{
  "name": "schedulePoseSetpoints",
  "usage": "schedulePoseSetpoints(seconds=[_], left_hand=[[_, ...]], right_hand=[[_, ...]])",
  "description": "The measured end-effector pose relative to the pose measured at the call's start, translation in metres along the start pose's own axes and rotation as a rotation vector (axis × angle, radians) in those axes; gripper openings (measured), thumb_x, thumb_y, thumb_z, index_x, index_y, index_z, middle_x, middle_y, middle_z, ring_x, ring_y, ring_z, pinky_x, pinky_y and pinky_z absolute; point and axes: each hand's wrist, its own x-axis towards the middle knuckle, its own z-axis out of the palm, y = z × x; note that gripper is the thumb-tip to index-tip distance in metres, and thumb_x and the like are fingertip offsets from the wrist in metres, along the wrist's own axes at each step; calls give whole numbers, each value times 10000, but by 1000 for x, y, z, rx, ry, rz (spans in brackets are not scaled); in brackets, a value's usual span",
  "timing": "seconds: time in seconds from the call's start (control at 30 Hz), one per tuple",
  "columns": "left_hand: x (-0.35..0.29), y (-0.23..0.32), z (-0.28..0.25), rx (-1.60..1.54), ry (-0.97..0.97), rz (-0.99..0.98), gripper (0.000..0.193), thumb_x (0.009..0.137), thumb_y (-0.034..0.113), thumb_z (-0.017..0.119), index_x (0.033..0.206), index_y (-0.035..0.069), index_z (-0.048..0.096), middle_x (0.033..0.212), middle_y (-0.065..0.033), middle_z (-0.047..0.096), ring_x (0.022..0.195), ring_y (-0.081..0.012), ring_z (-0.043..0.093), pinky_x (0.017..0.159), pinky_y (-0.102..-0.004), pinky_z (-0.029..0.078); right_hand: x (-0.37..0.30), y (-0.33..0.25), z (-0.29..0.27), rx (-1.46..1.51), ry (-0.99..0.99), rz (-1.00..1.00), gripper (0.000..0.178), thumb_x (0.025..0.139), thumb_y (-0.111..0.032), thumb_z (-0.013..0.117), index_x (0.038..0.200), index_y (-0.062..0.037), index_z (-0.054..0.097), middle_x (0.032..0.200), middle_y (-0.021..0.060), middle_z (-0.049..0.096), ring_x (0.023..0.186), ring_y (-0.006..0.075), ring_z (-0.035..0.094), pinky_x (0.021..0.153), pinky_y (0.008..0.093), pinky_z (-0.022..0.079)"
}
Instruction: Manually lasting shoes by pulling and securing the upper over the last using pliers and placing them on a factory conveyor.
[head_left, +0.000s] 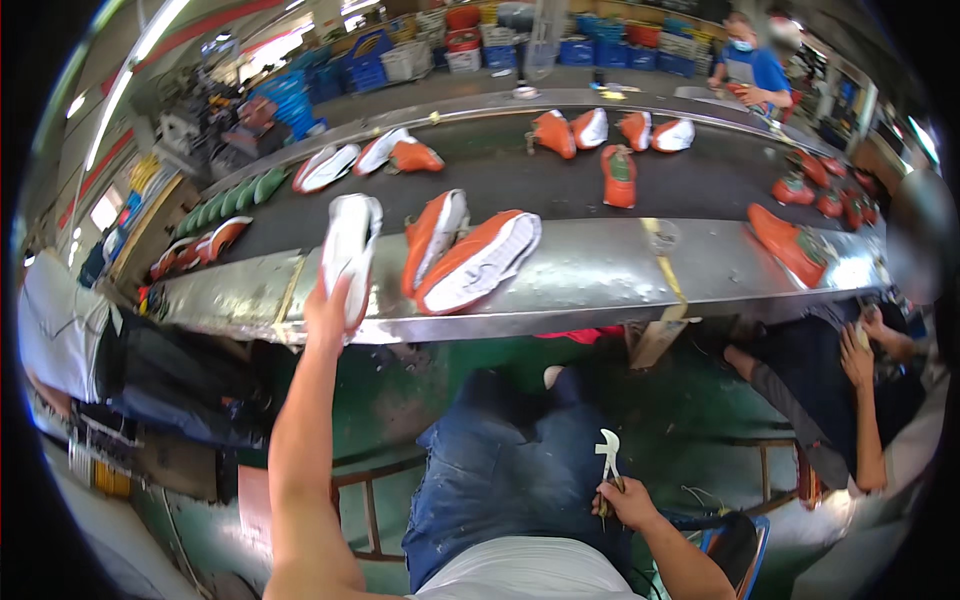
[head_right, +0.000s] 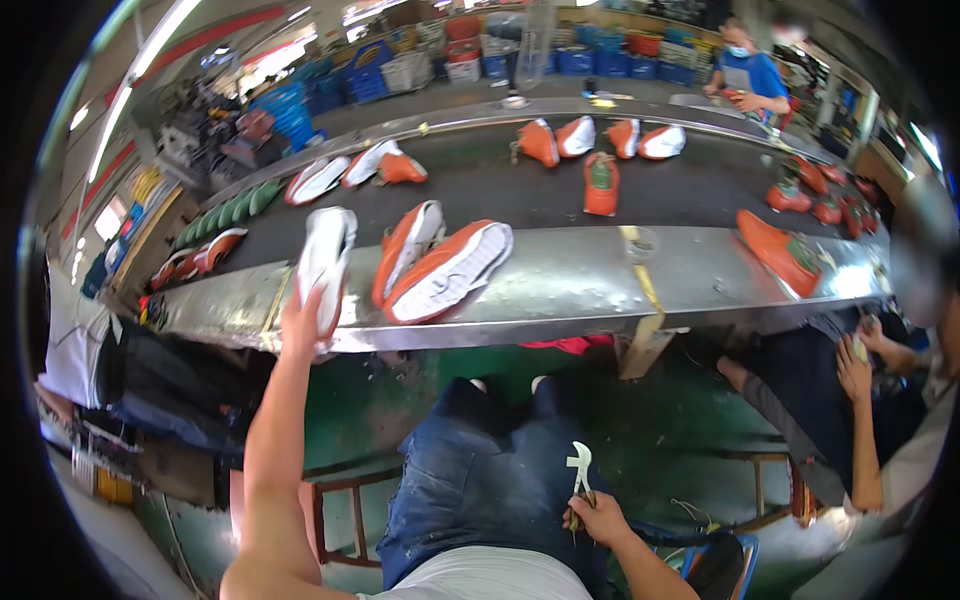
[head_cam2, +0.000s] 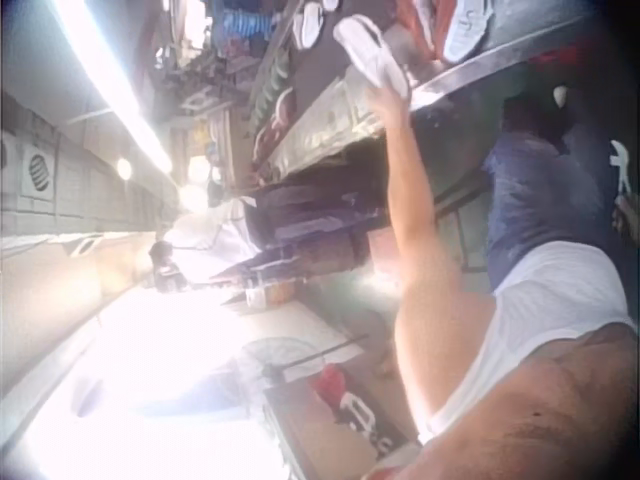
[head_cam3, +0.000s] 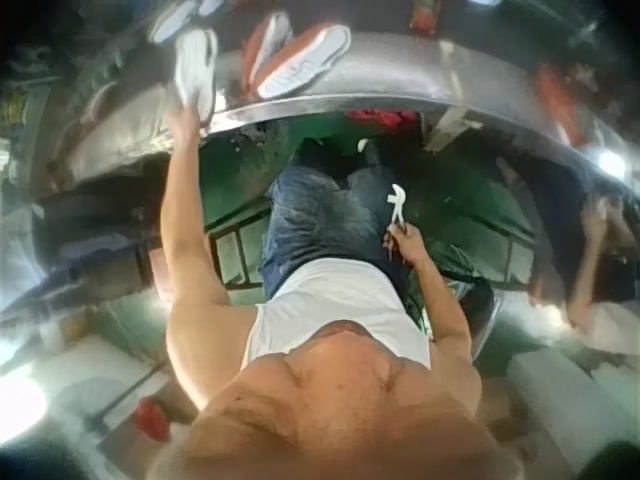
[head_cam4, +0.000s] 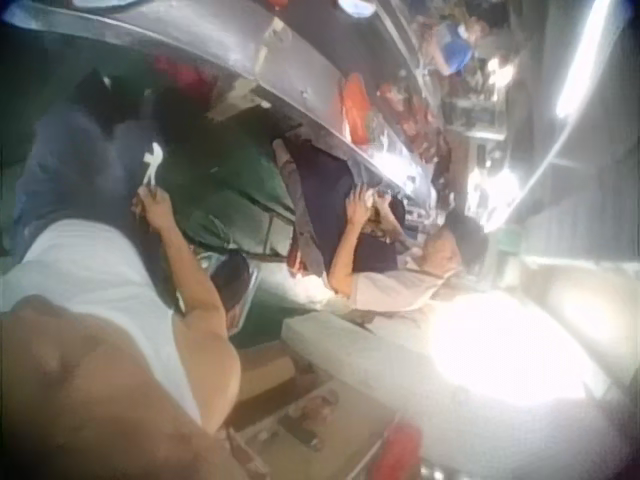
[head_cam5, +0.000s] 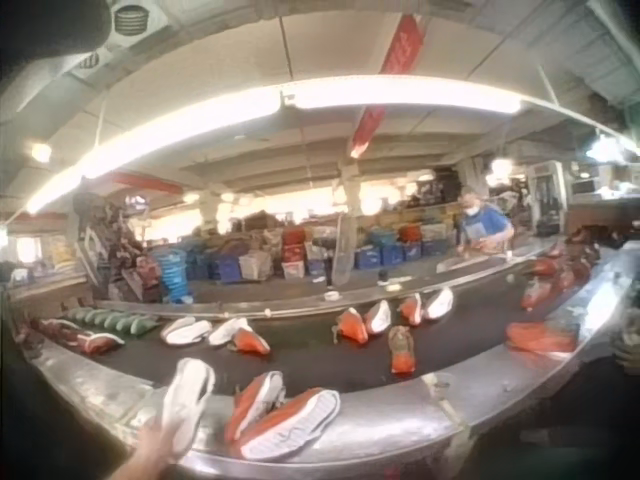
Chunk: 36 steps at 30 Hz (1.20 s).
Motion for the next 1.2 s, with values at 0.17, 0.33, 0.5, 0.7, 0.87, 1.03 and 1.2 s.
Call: schedulePoseSetpoints(seconds=[0.17,0.33,0.5,0.7,0.87,1.03,1.2], left_hand=[[-132,-39,-54,-742,-321,65,696,883,236,746,1437,-23,415,1282,-119,610,1114,-255,637,960,-396,523],[-238,-69,-21,-484,-701,-116,772,824,306,818,1411,-33,449,1282,-126,601,1139,-233,616,966,-378,507],[-295,-83,78,138,-1125,-196,683,922,380,684,1468,38,455,1442,-160,530,1291,-287,539,1080,-352,415],[-298,-63,133,683,-1162,502,592,921,442,641,1378,73,565,1238,-270,637,1187,-391,602,1024,-394,464],[-296,-39,195,410,-1396,140,568,939,354,644,1410,57,528,1226,-233,655,1141,-344,637,985,-390,483],[-292,-52,210,384,-1455,29,564,941,326,649,1414,47,522,1250,-210,656,1139,-324,640,995,-378,477],[-298,-40,228,469,-1390,80,562,940,306,659,1409,30,520,1329,-186,620,1202,-262,611,1025,-350,457]], right_hand=[[-9,13,-1,-17,68,-74,221,1000,-196,598,988,24,622,831,98,696,722,179,703,653,313,563],[-22,-30,2,-342,164,-287,496,863,-280,771,1229,1,588,837,32,632,728,120,590,701,296,502],[-3,-41,6,-542,267,-684,619,769,-353,849,1189,6,570,940,126,681,885,274,675,850,374,529],[3,-50,-15,-647,122,-493,493,789,-244,796,1141,13,568,987,225,693,937,394,678,832,425,527],[-4,-67,-26,-859,23,-486,415,818,-173,727,1138,16,542,944,239,684,920,436,658,806,480,520],[-4,-63,-32,-952,-24,-587,396,817,-158,706,1140,1,541,934,258,677,906,459,645,789,510,512],[22,-43,-48,-493,68,-502,400,794,-135,738,1106,18,539,856,145,688,805,265,697,705,409,551]])
